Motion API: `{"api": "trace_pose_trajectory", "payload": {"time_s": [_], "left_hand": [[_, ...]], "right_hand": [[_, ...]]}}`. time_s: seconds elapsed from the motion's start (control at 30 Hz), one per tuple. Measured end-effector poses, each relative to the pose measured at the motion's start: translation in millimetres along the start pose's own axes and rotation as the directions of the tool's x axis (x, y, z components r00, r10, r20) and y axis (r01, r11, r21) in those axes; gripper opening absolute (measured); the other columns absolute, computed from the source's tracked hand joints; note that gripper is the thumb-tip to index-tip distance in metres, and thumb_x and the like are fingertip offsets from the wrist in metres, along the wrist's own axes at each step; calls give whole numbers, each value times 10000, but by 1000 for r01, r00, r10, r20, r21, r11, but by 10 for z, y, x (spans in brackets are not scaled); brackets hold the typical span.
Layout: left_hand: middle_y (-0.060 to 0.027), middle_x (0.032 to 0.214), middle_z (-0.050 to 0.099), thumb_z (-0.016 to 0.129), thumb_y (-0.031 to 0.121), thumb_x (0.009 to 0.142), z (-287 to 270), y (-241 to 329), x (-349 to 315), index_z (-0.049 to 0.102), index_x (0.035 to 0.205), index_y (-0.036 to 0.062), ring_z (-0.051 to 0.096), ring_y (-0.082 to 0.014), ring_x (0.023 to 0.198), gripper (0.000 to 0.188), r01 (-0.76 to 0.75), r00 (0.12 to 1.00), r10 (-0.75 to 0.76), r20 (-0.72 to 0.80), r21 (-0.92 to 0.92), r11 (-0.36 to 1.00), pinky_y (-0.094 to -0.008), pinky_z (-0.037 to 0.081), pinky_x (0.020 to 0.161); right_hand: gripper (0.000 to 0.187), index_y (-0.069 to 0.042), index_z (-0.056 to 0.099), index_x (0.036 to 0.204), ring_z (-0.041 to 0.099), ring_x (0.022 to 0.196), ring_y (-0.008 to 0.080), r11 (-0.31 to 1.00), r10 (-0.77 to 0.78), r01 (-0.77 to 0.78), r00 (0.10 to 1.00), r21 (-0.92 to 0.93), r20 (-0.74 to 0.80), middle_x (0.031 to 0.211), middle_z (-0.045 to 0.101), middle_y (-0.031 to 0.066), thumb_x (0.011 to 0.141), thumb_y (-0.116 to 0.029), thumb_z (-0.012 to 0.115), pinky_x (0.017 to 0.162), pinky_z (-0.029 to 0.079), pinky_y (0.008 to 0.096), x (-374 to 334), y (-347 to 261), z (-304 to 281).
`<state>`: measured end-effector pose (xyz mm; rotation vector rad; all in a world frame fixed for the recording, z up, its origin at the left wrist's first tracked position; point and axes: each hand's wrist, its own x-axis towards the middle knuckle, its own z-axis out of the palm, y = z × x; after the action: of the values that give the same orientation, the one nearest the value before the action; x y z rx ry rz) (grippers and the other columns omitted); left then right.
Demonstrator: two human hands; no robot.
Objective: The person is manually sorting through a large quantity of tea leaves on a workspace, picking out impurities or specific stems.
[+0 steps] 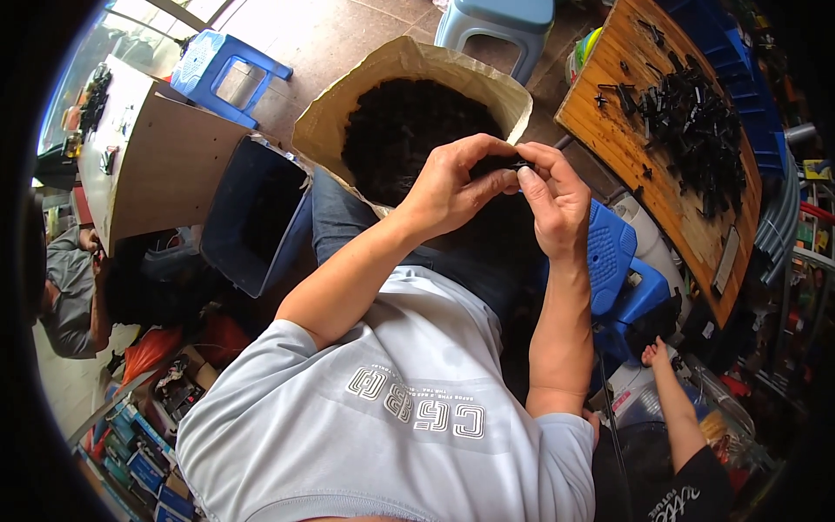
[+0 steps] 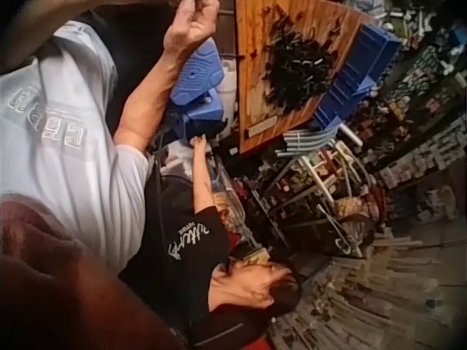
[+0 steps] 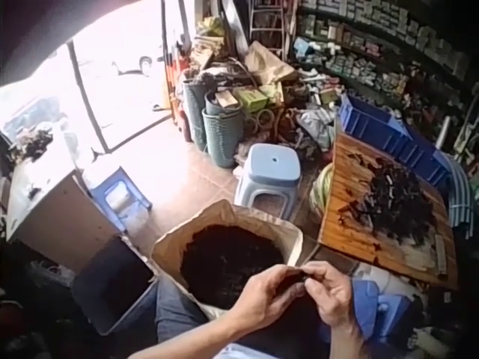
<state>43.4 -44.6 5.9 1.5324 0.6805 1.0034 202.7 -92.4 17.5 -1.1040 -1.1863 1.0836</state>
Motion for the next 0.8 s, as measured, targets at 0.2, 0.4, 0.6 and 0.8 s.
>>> {"api": "trace_pose_trajectory", "payload": {"time_s": [0.2, 0.4, 0.6, 0.8], "left_hand": [[-103, 769, 641, 628, 40, 881, 23, 27, -17, 610, 983, -37, 655, -170, 708, 129, -36, 997, 42, -70, 86, 996, -279, 524, 633], [-121, 706, 612, 635, 32, 831, 67, -54, -47, 588, 815, -2, 629, -248, 625, 60, -121, 970, 179, -162, 312, 942, -316, 496, 564], [-121, 680, 592, 660, 71, 748, 46, -96, -56, 557, 729, 46, 600, -323, 643, 107, -158, 950, 243, -194, 373, 914, -378, 477, 569], [-16, 808, 603, 557, 125, 952, -157, -100, -18, 604, 1001, -38, 551, -83, 714, 176, 262, 955, -295, -8, -440, 859, -242, 461, 632]], "right_hand": [[252, 70, 564, 1154, 618, 861, 141, 994, 103, -103, 995, -33, 0, 977, 635, 95, 925, -23, 517, 826, 517, 285, 6, 26, 32], [213, 45, 592, 1088, 545, 679, 88, 994, 93, -92, 995, 52, -31, 824, 603, 39, 918, -43, 499, 668, 485, 246, 34, 120, 105], [160, 16, 628, 969, 495, 625, 81, 980, 80, -74, 996, 186, -26, 758, 574, 23, 885, -11, 495, 578, 417, 213, 66, 165, 144], [206, 40, 572, 1074, 577, 681, 101, 985, 146, -152, 986, 75, 80, 864, 661, 89, 918, -92, 590, 625, 485, 243, 95, 80, 105]]}}
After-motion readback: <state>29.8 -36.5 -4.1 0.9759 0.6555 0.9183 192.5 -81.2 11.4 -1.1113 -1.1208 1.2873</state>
